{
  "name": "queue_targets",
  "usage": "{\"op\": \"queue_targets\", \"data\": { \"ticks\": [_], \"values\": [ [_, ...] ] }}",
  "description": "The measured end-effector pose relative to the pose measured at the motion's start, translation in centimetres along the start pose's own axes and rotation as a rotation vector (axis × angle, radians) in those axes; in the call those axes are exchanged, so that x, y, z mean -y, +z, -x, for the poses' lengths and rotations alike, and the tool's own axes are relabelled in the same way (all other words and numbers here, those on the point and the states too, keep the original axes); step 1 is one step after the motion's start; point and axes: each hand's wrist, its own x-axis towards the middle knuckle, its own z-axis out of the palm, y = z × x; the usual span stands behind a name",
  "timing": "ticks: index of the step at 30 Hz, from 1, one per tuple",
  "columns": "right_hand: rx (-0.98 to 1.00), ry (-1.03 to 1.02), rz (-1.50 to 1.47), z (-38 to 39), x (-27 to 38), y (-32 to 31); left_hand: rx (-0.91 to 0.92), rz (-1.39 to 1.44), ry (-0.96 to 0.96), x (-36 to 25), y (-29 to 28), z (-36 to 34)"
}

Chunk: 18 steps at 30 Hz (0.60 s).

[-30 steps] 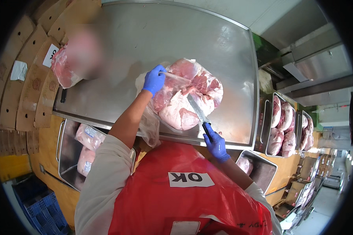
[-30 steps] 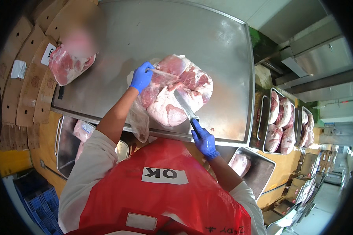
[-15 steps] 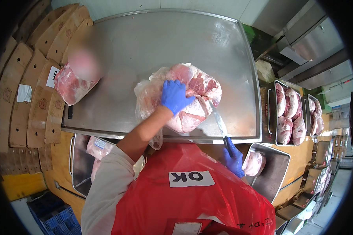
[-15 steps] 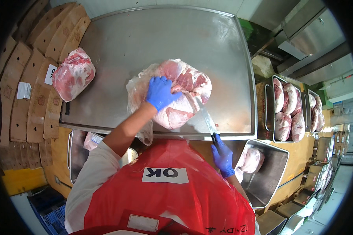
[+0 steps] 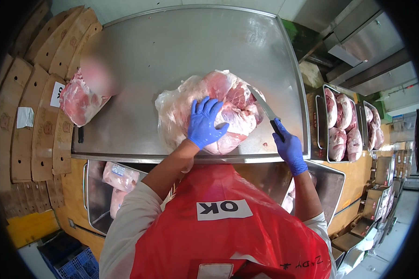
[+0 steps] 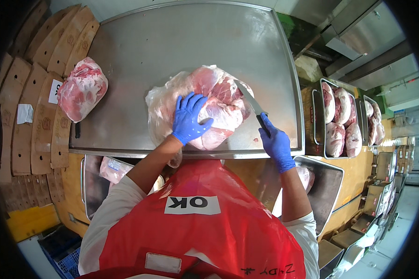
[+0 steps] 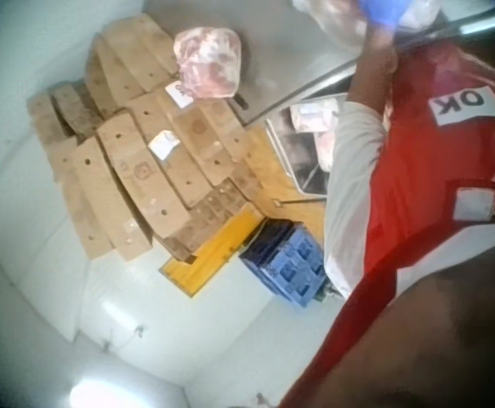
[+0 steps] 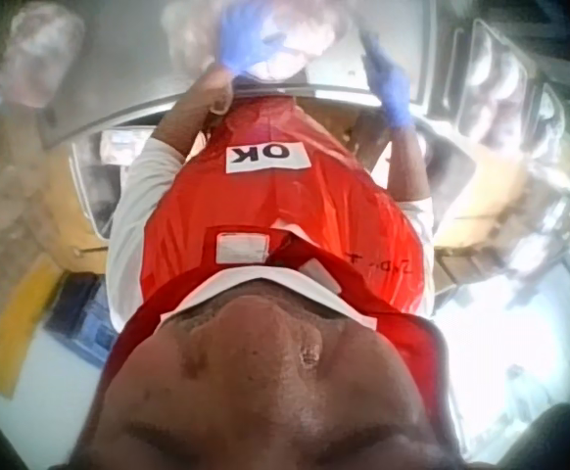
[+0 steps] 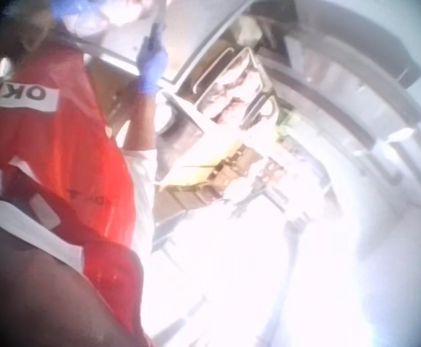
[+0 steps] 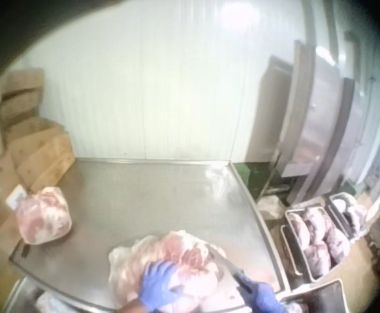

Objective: The person unwraps a large piece of pork from plastic packaging on a stainless steel table. They then use a knife to cut the meat into smaller portions.

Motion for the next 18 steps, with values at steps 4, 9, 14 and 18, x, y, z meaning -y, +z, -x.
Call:
{"op": "queue_targets", "data": {
  "ticks": [4,9,14,18],
  "values": [
    [0.006,0.05,-0.081,0.9,-0.9,0.0,-0.002,-0.004,0.164,4.3,0.3,-2.3],
    [0.062,0.09,-0.049,3.0,-0.4,-2.5,0.177,-0.261,0.279,8.3,-1.4,-7.7],
    [0.071,0.091,-0.192,6.8,-2.9,-1.7,0.496,-0.642,0.303,6.4,-4.9,-13.3],
    [0.089,0.13,-0.26,10.4,-1.6,-1.5,0.576,-0.48,0.189,5.4,-5.9,-14.2]
  ]
}}
